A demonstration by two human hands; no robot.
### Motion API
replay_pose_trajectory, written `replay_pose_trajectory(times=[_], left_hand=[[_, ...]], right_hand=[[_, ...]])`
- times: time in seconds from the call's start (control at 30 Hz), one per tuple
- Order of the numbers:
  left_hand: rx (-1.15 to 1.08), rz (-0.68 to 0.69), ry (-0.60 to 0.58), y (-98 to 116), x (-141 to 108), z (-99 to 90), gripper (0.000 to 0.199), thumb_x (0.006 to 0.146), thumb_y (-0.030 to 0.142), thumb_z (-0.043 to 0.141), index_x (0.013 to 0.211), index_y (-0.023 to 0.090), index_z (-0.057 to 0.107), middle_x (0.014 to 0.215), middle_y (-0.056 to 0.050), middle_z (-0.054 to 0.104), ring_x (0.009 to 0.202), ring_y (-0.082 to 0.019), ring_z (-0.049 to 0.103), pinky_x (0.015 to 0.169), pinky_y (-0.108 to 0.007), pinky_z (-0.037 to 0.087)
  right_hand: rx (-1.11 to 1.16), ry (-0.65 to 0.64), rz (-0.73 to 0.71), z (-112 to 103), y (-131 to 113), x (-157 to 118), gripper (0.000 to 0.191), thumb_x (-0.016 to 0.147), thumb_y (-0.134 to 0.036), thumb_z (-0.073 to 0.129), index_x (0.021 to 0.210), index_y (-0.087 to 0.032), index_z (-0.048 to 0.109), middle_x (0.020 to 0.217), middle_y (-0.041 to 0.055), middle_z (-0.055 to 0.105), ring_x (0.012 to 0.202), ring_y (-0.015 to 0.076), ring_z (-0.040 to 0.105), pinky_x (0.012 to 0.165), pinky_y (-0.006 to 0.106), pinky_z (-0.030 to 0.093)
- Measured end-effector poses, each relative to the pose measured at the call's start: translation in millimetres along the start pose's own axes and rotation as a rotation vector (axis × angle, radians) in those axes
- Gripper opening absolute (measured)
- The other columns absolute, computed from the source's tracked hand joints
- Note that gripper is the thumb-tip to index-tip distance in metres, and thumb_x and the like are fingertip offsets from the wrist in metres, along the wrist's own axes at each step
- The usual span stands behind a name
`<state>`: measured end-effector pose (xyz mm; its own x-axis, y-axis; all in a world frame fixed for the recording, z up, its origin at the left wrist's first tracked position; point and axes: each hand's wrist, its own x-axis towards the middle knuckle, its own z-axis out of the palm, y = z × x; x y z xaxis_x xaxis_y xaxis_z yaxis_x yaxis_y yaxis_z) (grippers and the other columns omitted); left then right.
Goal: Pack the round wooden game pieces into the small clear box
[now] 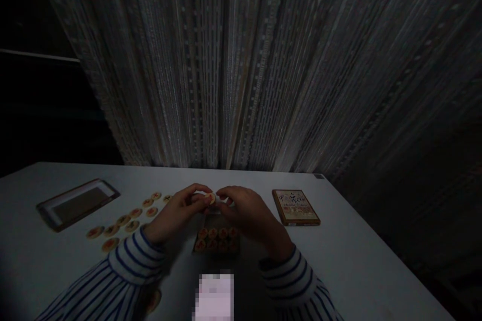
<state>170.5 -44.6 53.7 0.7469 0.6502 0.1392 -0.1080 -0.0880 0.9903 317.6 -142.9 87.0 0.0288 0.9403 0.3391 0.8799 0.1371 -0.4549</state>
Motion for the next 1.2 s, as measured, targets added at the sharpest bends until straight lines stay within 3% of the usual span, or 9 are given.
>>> replay_pose_trajectory(times=[0.3,0.57,0.87,1.2], left_hand=[[-0.108,-0.067,0.095,-13,7,-4.8,0.028,0.068,0.031,0.064,0.09,0.014,0.059,0.076,-0.002,0.066,0.074,-0.016,0.064,0.074,-0.029,0.049],[-0.03,-0.1,0.13,-16,7,-4.7,0.028,0.07,0.029,0.064,0.093,0.013,0.063,0.092,-0.007,0.068,0.079,-0.018,0.064,0.077,-0.033,0.05],[-0.044,-0.11,0.121,-12,6,-2.5,0.021,0.066,0.029,0.065,0.079,0.013,0.064,0.072,-0.003,0.068,0.072,-0.016,0.062,0.071,-0.029,0.049],[-0.011,-0.106,0.122,-20,7,-4.8,0.023,0.064,0.029,0.066,0.08,0.013,0.062,0.071,-0.002,0.068,0.069,-0.015,0.062,0.066,-0.027,0.047]], right_hand=[[-0.164,-0.033,-0.099,11,4,10,0.025,0.082,-0.031,0.056,0.102,-0.018,0.061,0.096,0.0058,0.066,0.086,0.0176,0.06,0.075,0.03,0.045],[-0.208,-0.052,-0.086,21,7,10,0.026,0.084,-0.036,0.053,0.102,-0.018,0.06,0.095,0.0062,0.066,0.085,0.0179,0.059,0.074,0.03,0.044],[-0.251,-0.041,-0.121,24,7,10,0.023,0.087,-0.027,0.047,0.102,-0.017,0.06,0.095,0.0067,0.065,0.09,0.0182,0.057,0.078,0.031,0.042],[-0.295,-0.091,-0.111,22,8,10,0.024,0.084,-0.027,0.051,0.104,-0.016,0.059,0.098,0.0081,0.064,0.092,0.0192,0.056,0.079,0.031,0.041]])
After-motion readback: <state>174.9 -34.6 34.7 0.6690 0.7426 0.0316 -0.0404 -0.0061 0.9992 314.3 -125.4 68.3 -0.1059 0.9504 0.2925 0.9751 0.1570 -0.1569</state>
